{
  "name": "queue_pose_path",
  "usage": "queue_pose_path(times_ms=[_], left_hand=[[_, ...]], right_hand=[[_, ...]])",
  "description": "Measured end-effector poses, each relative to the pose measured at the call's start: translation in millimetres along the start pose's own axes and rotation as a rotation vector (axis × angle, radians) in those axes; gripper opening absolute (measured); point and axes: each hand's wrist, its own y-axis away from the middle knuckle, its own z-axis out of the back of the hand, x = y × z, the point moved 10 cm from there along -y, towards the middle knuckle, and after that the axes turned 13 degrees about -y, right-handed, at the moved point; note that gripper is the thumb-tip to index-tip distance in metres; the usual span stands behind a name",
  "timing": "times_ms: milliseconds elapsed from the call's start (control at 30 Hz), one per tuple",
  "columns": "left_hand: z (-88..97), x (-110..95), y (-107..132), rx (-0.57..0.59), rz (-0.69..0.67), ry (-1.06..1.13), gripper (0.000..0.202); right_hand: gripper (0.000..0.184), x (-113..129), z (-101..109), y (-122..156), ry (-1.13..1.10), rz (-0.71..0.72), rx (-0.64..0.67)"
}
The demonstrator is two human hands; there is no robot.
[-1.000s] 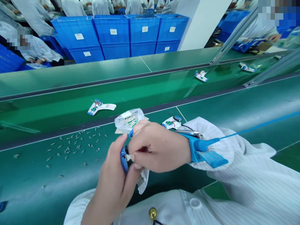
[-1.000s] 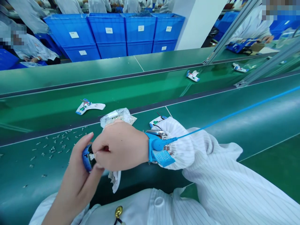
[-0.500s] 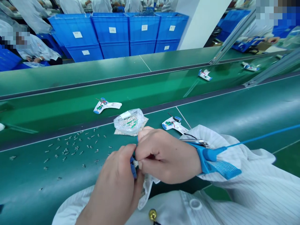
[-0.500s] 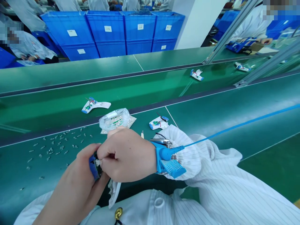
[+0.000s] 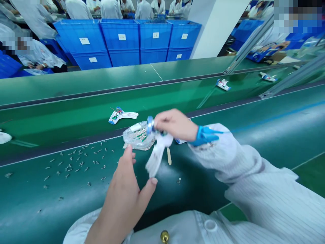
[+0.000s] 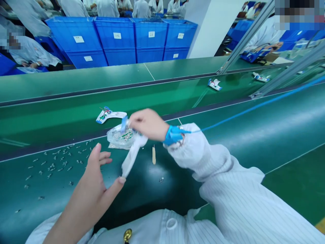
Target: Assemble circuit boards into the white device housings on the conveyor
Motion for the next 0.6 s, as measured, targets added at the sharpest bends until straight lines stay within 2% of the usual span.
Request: queue_pose_path(times_ms=[67,100,167,200,267,367,467,533,600], left_hand=[[-0.4,6.8,1.5,0.005,0.039,0.017,0.079],[-3.0,8.0,2.1,0.030,0.037,0.004,0.075],[-13.0,8.6,2.6,0.126,0.011,-0.057,0.069],[-19.9,8.1,2.7,0.190,-0.013,-0.096,0.067],[-31.6,8.6,2.4,0.301,-0.050,-0.164,0.065],[-39.6,11.8,0.9,0.394,-0.062,-0.226,0.064],[-39.0,13.8,0.4,0.410,-0.079,-0.256,0.062],[-36.6,16.7,0.8,0.391,-0.088,-0.255,0.060],[-32.5,22.7,0.5,0.351,-0.084,-0.219,0.057]], right_hand=[[0.029,-29.2,61.6,-26.3,0.246,-0.107,-0.343],[0.035,-43.9,85.1,-36.9,0.403,-0.196,-0.449],[0.037,-70.7,104.5,-61.7,0.487,-0.290,-0.471],[0.033,-83.2,104.4,-73.4,0.513,-0.328,-0.444],[0.029,-104.2,84.0,-95.1,0.539,-0.370,-0.325],[0.033,-120.4,21.9,-122.6,0.575,-0.347,-0.092],[0.035,-120.1,-37.7,-143.4,0.620,-0.289,0.099],[0.035,-115.2,-61.2,-151.7,0.660,-0.272,0.191],[0.034,-107.1,-71.1,-153.8,0.706,-0.264,0.258]])
